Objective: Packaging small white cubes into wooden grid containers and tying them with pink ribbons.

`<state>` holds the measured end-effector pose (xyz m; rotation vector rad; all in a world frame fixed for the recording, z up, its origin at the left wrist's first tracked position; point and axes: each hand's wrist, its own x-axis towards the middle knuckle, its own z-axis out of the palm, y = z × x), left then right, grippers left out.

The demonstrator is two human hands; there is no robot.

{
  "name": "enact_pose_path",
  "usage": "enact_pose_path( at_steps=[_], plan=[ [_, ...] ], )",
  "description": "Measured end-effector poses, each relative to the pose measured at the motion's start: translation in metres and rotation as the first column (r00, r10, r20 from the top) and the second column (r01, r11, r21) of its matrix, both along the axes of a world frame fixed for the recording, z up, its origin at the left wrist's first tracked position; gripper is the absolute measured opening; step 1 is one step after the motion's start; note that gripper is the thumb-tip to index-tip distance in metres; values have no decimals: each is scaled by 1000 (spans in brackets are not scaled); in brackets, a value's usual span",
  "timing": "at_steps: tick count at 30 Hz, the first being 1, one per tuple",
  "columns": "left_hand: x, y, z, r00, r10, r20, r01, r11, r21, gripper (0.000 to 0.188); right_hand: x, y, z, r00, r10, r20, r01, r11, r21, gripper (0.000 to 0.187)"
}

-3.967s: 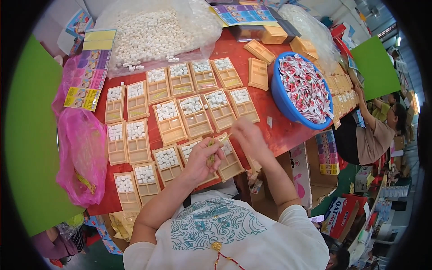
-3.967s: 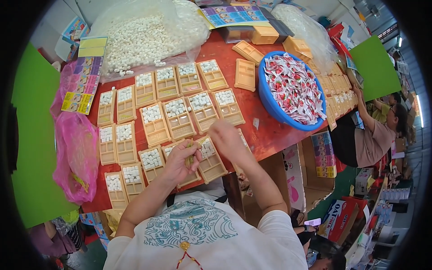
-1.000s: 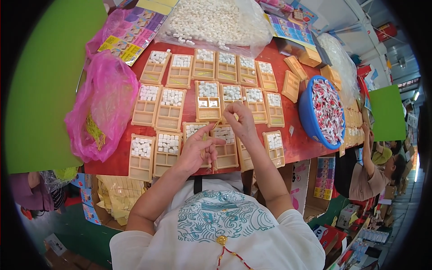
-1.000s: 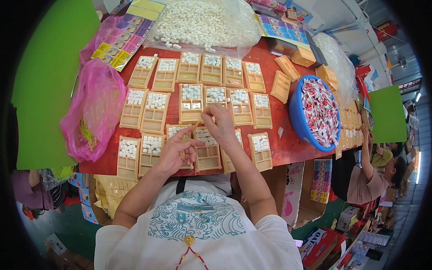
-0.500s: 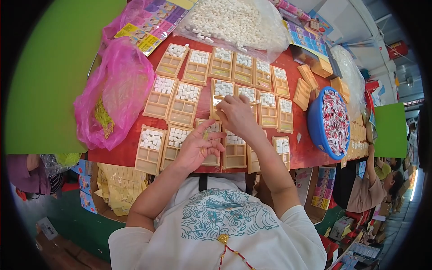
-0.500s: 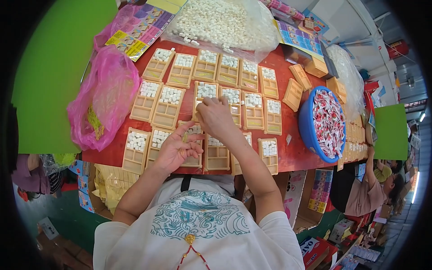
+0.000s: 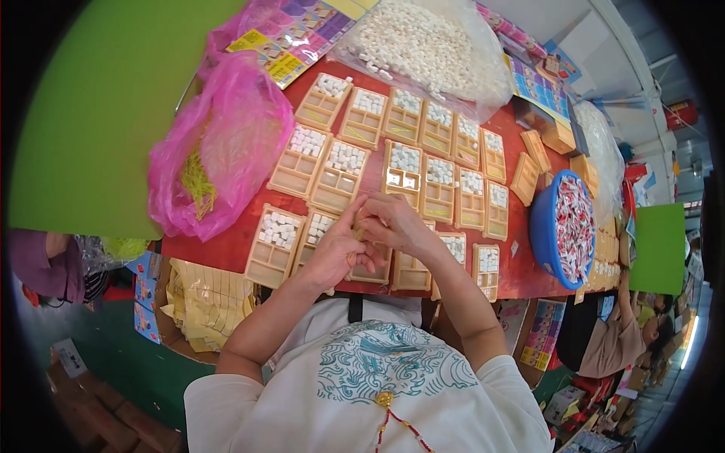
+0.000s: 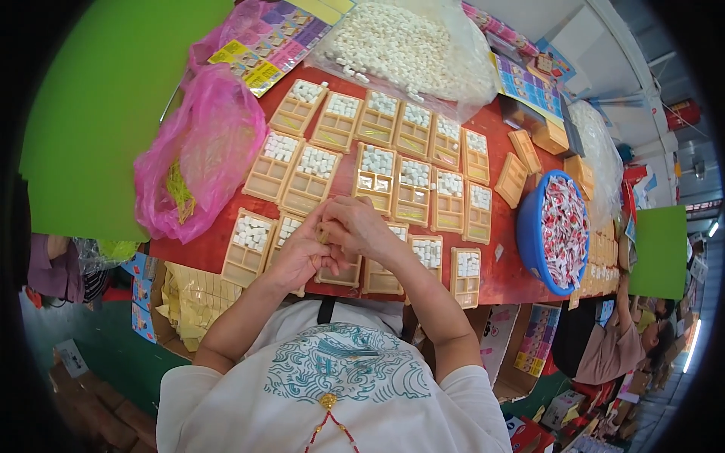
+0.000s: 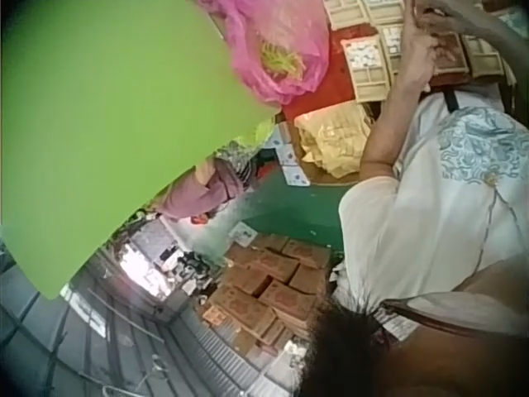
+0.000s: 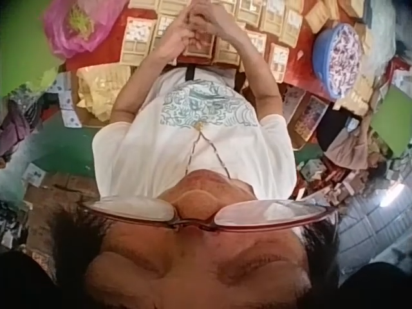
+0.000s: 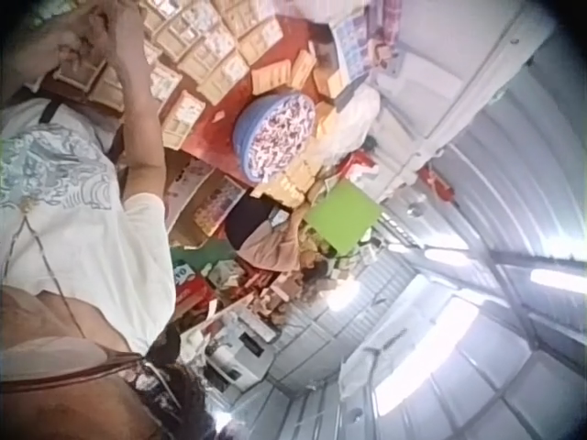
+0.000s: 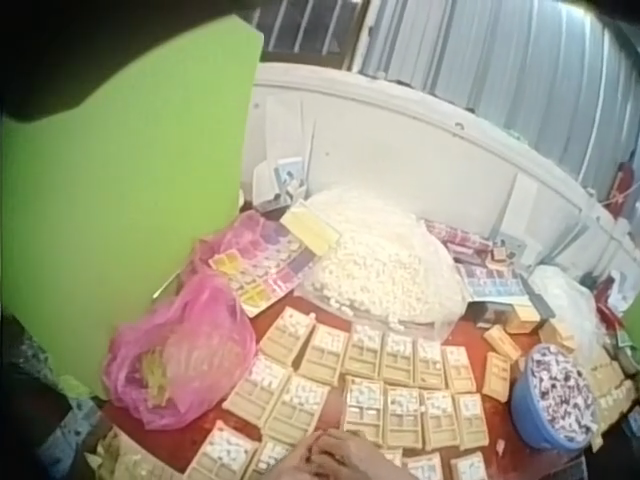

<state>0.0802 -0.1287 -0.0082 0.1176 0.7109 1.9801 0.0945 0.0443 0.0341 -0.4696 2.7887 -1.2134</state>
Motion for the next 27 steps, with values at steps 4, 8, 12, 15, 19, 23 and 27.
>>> enact_pose_path(
  at_steps=[4,8,12,15,19,23,27],
  plan=[
    [-5,-16,-3,998,40,53,-39,999,-9,74,-13,-5,-13,962,-260,-81,245,956,-164,11],
    [-4,-31,-1,968,193,158,-191,981,-29,61,-29,-16,-25,876,-454,-160,437,890,-133,11],
    [-7,-43,0,921,349,175,-341,937,-76,41,-31,-30,-31,812,-386,-437,442,897,29,7],
    [-11,-49,2,889,412,198,-411,910,-50,32,-27,-34,-33,839,-258,-479,400,889,222,4],
    [-18,-52,-7,813,517,270,-547,836,45,32,-21,-38,-17,873,-214,-437,350,900,258,6],
    [-24,-44,0,772,565,290,-602,797,49,33,-17,-69,10,958,-103,-267,139,983,122,13],
    [-27,-36,6,777,611,152,-621,784,18,34,-23,-98,0,943,-69,-326,136,973,189,15]
  ],
)
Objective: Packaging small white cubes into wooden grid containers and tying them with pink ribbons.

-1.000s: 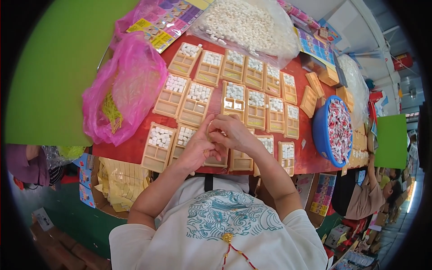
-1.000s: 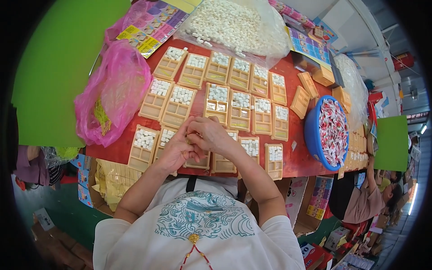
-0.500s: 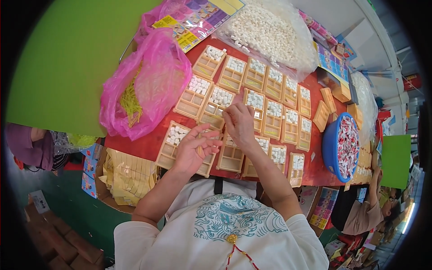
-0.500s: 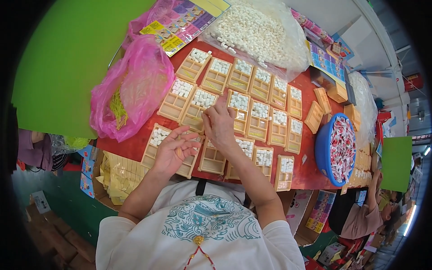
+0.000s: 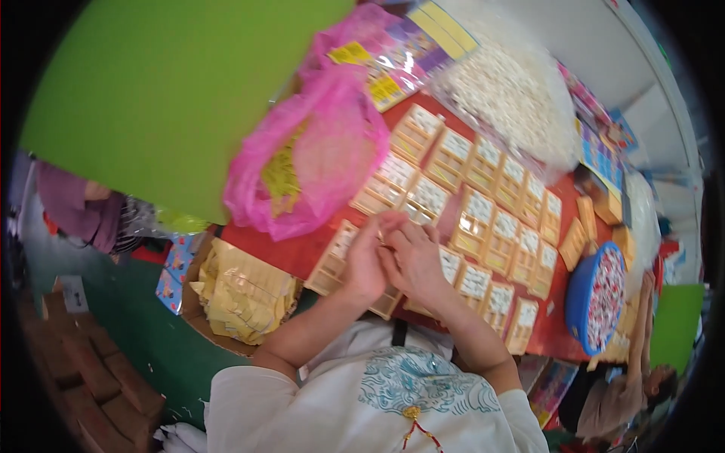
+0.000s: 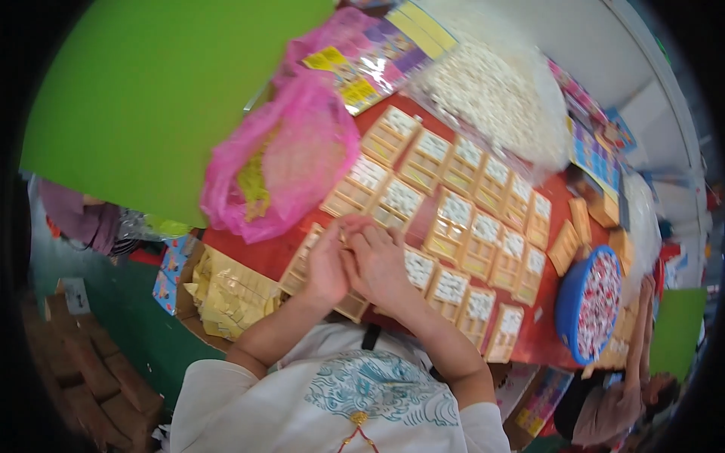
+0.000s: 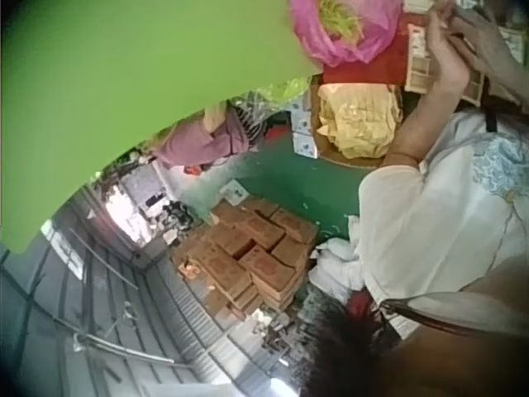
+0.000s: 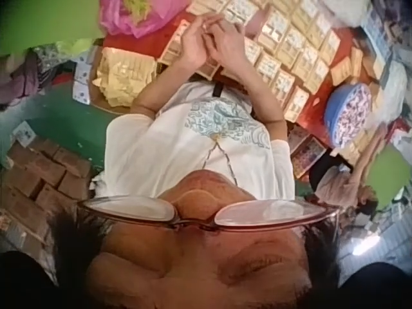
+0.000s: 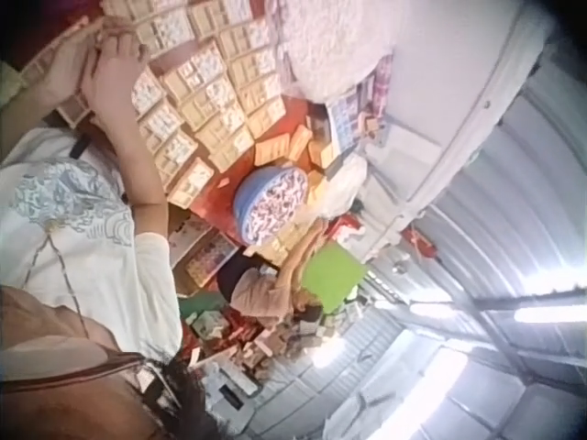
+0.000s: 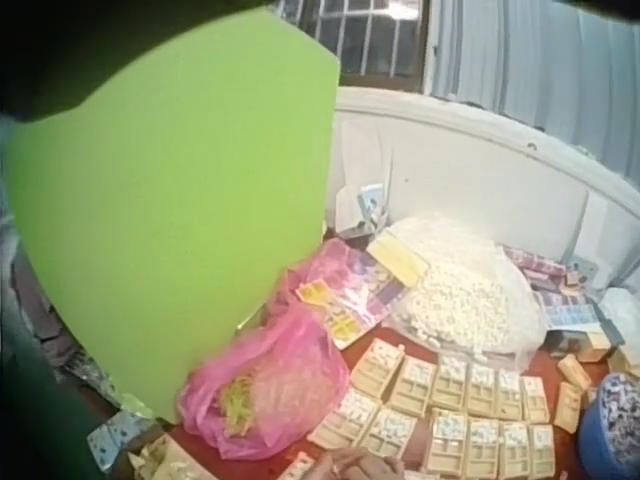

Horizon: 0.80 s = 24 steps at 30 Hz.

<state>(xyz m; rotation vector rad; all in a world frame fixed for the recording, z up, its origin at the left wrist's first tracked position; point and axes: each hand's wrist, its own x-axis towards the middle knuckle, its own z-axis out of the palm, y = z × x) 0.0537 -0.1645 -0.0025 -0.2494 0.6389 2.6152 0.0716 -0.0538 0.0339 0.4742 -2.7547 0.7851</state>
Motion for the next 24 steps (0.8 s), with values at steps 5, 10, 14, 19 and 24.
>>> enact_pose_path(
  at_steps=[5,10,14,19,24],
  plan=[
    [-3,-14,18,991,81,-105,-104,968,-229,32,-18,5,1,996,63,65,-52,987,-150,8],
    [-21,-90,19,821,-26,-570,-488,486,-725,26,-45,16,-13,988,-41,-146,65,985,159,6],
    [-67,-141,33,743,-366,-560,-626,-85,-775,27,-58,13,-29,992,-15,-128,51,958,281,6],
    [-96,-140,45,891,-454,-12,-348,-666,-659,43,-51,14,-24,990,-38,-133,70,969,239,11],
    [-116,-139,23,886,-437,156,-260,-745,-614,51,-37,23,-14,992,-62,-109,85,971,224,13]
  ],
)
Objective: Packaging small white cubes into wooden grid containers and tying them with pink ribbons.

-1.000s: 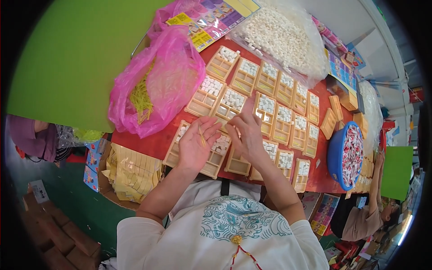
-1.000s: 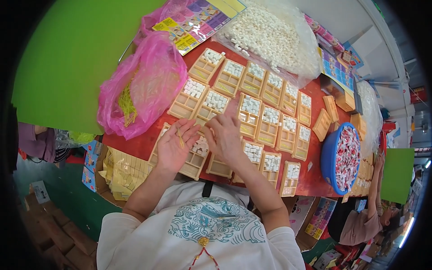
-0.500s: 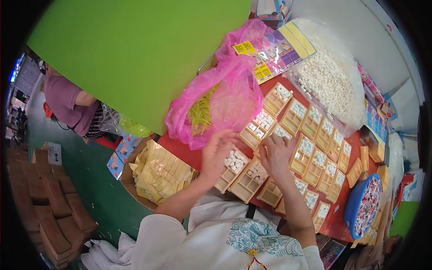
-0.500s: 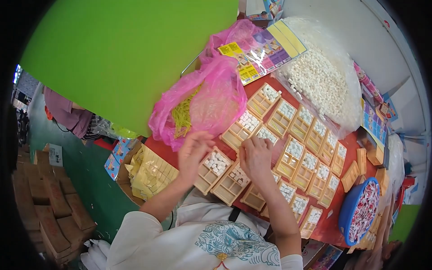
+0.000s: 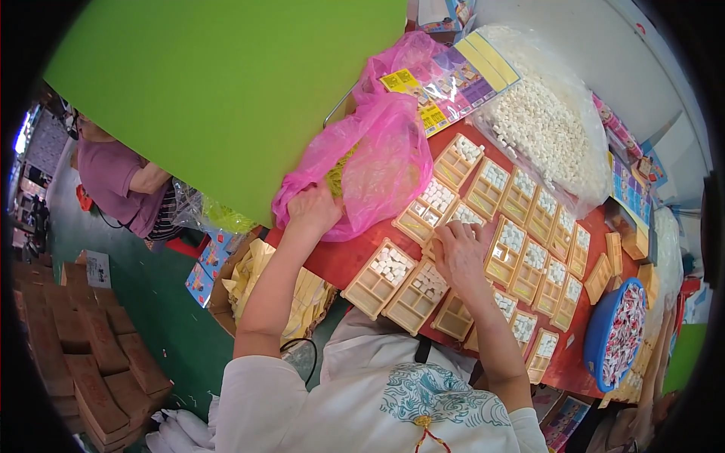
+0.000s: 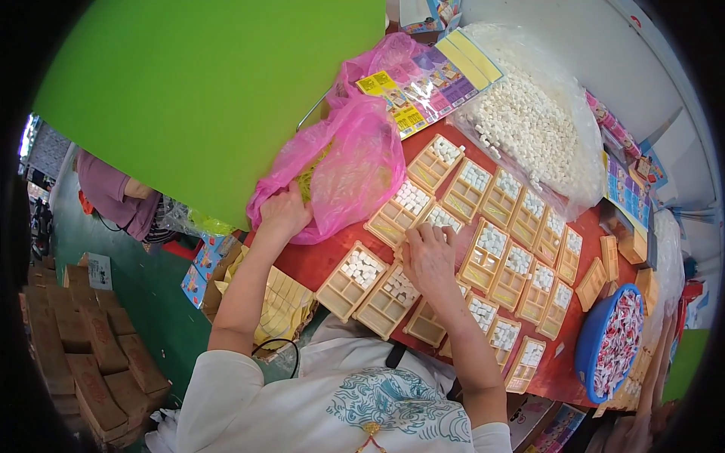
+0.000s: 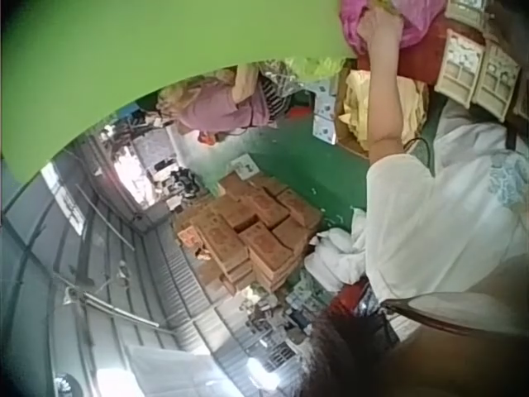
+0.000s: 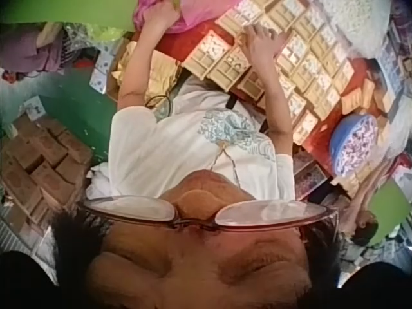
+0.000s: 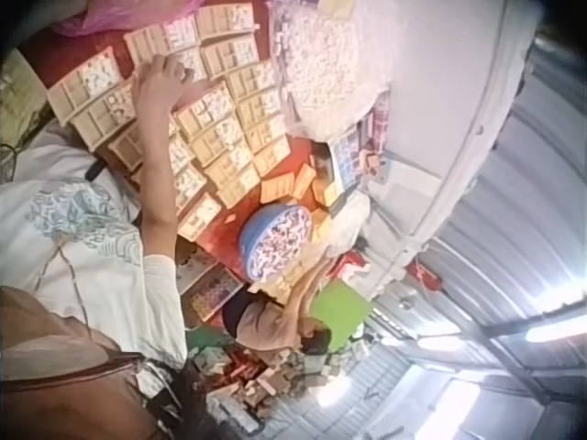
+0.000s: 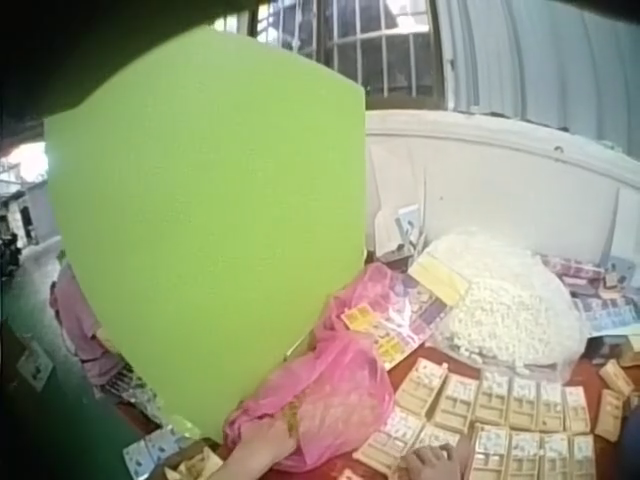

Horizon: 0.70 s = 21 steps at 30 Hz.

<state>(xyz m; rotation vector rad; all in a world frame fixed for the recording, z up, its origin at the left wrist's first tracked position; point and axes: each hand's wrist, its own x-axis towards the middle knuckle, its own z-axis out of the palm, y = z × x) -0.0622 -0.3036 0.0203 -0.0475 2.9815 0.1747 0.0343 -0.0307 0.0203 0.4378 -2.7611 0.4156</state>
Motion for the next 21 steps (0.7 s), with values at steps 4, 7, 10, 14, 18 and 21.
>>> enact_pose_path(
  at_steps=[4,7,10,14,18,21],
  plan=[
    [-6,-1,-14,998,-44,-51,40,997,-69,47,9,8,-1,1000,5,-24,-6,999,-34,14],
    [-10,1,-1,996,27,84,-30,999,29,53,13,14,-5,999,-13,-39,11,998,-57,12],
    [-5,0,9,996,69,47,-73,993,87,43,17,19,-7,999,-35,-23,34,997,-70,10],
    [2,-5,9,993,97,-63,-86,984,154,38,22,25,-7,999,-37,-3,37,997,-62,9],
    [-1,-28,-19,943,88,-320,51,914,401,41,25,27,-6,999,-9,-37,7,998,-56,11],
    [-1,-23,-10,968,173,-180,-1,725,689,43,28,31,-7,999,-17,-33,16,998,-53,11]
  ],
)
